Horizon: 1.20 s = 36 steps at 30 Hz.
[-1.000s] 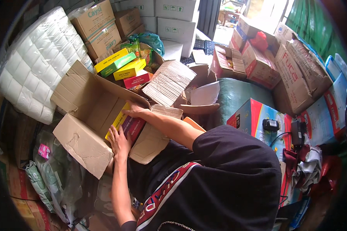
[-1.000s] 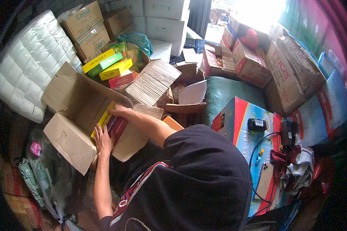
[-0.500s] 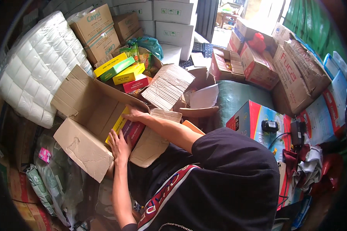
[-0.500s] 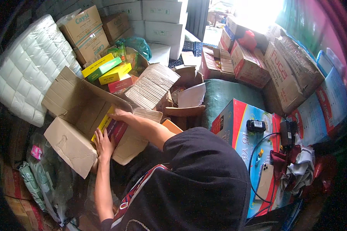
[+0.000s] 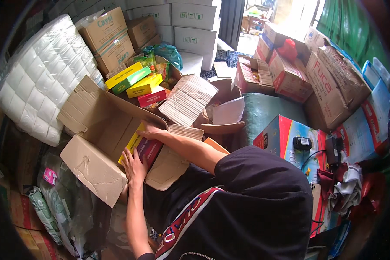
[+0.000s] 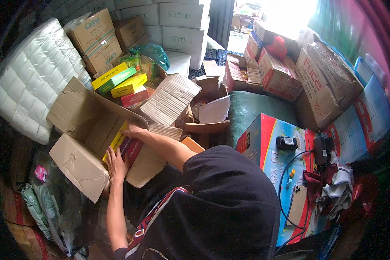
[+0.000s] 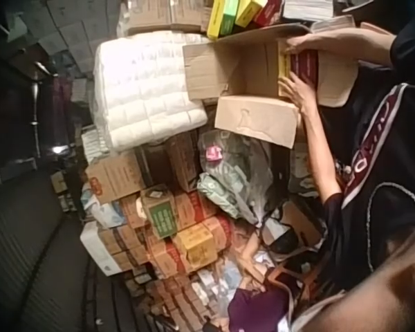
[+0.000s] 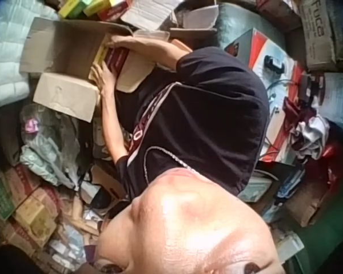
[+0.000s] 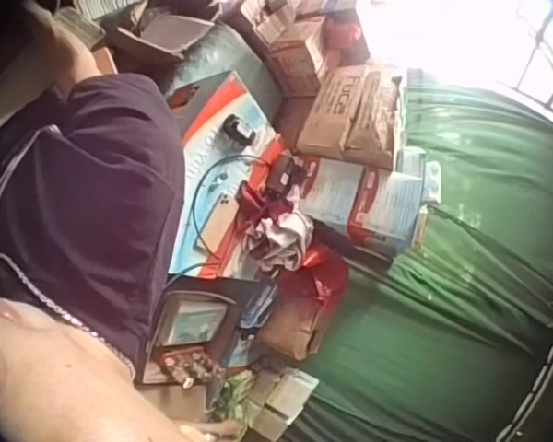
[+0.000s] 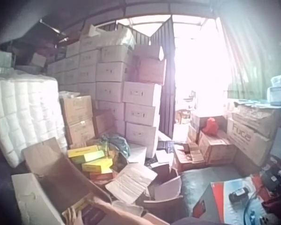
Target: Packing various boxed products into a larger cardboard shipping box.
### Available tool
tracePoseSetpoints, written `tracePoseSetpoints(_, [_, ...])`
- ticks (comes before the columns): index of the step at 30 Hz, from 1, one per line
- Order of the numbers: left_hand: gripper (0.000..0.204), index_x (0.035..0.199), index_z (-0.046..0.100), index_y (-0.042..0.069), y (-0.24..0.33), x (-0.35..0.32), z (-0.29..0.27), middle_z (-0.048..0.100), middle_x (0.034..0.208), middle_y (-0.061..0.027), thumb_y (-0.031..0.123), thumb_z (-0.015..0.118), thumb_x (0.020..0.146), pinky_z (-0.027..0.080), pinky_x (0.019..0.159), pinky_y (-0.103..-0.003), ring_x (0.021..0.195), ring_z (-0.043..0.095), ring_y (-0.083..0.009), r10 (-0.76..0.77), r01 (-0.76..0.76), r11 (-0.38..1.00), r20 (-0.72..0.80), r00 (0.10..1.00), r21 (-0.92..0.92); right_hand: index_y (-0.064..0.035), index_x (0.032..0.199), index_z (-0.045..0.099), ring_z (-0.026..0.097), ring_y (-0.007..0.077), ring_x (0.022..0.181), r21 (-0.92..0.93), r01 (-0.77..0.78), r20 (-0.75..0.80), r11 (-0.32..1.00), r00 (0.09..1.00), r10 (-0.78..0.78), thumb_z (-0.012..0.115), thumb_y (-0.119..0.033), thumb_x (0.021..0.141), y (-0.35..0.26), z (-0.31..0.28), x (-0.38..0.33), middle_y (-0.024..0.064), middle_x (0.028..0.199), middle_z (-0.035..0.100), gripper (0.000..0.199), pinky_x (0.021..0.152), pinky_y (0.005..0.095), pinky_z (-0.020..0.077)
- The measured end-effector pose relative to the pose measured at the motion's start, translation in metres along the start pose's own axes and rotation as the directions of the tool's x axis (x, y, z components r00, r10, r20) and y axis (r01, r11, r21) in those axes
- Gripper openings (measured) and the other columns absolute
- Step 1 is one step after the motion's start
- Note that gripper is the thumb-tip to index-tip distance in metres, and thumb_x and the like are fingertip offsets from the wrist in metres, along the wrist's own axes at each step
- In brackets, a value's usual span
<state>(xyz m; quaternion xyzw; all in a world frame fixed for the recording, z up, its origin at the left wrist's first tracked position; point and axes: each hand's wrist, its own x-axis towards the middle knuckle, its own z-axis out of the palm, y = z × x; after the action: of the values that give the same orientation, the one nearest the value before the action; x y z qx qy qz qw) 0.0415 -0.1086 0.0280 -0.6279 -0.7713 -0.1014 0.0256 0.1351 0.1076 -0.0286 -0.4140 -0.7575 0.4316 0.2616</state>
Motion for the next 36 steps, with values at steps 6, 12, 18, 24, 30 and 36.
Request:
tracePoseSetpoints(6, [0.063, 0.154, 0.041, 0.007, -0.005, -0.004, -0.002, 0.028, 0.162, -0.0295, 0.041, 0.052, 0.102, 0.021, 0.122, -0.060, 0.152, 0.023, -0.0453, -0.028, 0.028, 1.000, 0.021, 0.999, 0.013, 0.0087, 0.152, 0.032, 0.056, 0.0398, 0.128, 0.081, -0.008, 0.076, 0.997, 0.997, 0.002, 0.072, -0.040, 0.089, -0.016, -0.001, -0.007, 0.0326, 0.136, 0.057, 0.089, 0.108, 0.0418, 0.0452])
tracePoseSetpoints(12, [0.064, 0.154, 0.041, 0.007, -0.003, -0.003, -0.004, 0.028, 0.162, -0.0295, 0.041, 0.052, 0.102, 0.020, 0.122, -0.060, 0.152, 0.023, -0.0452, -0.026, 0.025, 1.000, 0.025, 0.999, 0.010, 0.0086, 0.152, 0.032, 0.056, 0.0398, 0.129, 0.057, 0.009, 0.051, 0.998, 0.999, -0.012, 0.073, -0.040, 0.089, -0.015, -0.002, -0.008, 0.0325, 0.136, 0.057, 0.089, 0.109, 0.0419, 0.0452])
tracePoseSetpoints(18, [0.064, 0.155, 0.040, 0.007, 0.001, -0.002, -0.007, 0.027, 0.162, -0.0295, 0.042, 0.052, 0.102, 0.019, 0.123, -0.061, 0.152, 0.022, -0.0453, -0.029, 0.029, 1.000, 0.037, 0.999, -0.005, 0.0082, 0.151, 0.032, 0.056, 0.0403, 0.129, 0.021, 0.042, -0.017, 0.999, 0.999, -0.042, 0.073, -0.040, 0.089, -0.005, 0.004, -0.001, 0.0326, 0.136, 0.057, 0.088, 0.109, 0.0419, 0.0450])
tracePoseSetpoints(24, [0.064, 0.155, 0.040, 0.007, -0.002, -0.004, -0.007, 0.027, 0.162, -0.0294, 0.041, 0.053, 0.101, 0.020, 0.122, -0.061, 0.152, 0.022, -0.0450, -0.035, 0.035, 0.999, 0.037, 0.999, -0.002, 0.0074, 0.150, 0.034, 0.058, 0.0413, 0.127, 0.063, 0.069, 0.015, 0.996, 0.997, -0.070, 0.074, -0.039, 0.089, -0.004, 0.006, -0.001, 0.0335, 0.134, 0.058, 0.087, 0.107, 0.0425, 0.0467])
tracePoseSetpoints(30, [0.064, 0.154, 0.041, 0.007, -0.004, -0.004, -0.003, 0.028, 0.162, -0.0299, 0.040, 0.055, 0.101, 0.022, 0.121, -0.061, 0.152, 0.024, -0.0451, -0.019, 0.018, 1.000, 0.024, 1.000, 0.020, 0.0072, 0.150, 0.033, 0.059, 0.0412, 0.126, 0.045, 0.069, 0.000, 0.997, 0.998, -0.070, 0.073, -0.039, 0.088, -0.003, 0.007, 0.000, 0.0334, 0.132, 0.059, 0.087, 0.106, 0.0429, 0.0472])
tracePoseSetpoints(36, [0.064, 0.154, 0.041, 0.007, -0.001, -0.002, -0.003, 0.028, 0.161, -0.0301, 0.040, 0.055, 0.100, 0.022, 0.121, -0.061, 0.151, 0.025, -0.0451, -0.012, 0.012, 1.000, 0.017, 1.000, 0.023, 0.0067, 0.151, 0.032, 0.058, 0.0412, 0.127, 0.048, 0.027, 0.032, 0.998, 0.999, -0.029, 0.072, -0.041, 0.089, -0.005, 0.001, 0.000, 0.0331, 0.135, 0.057, 0.088, 0.107, 0.0425, 0.0465])
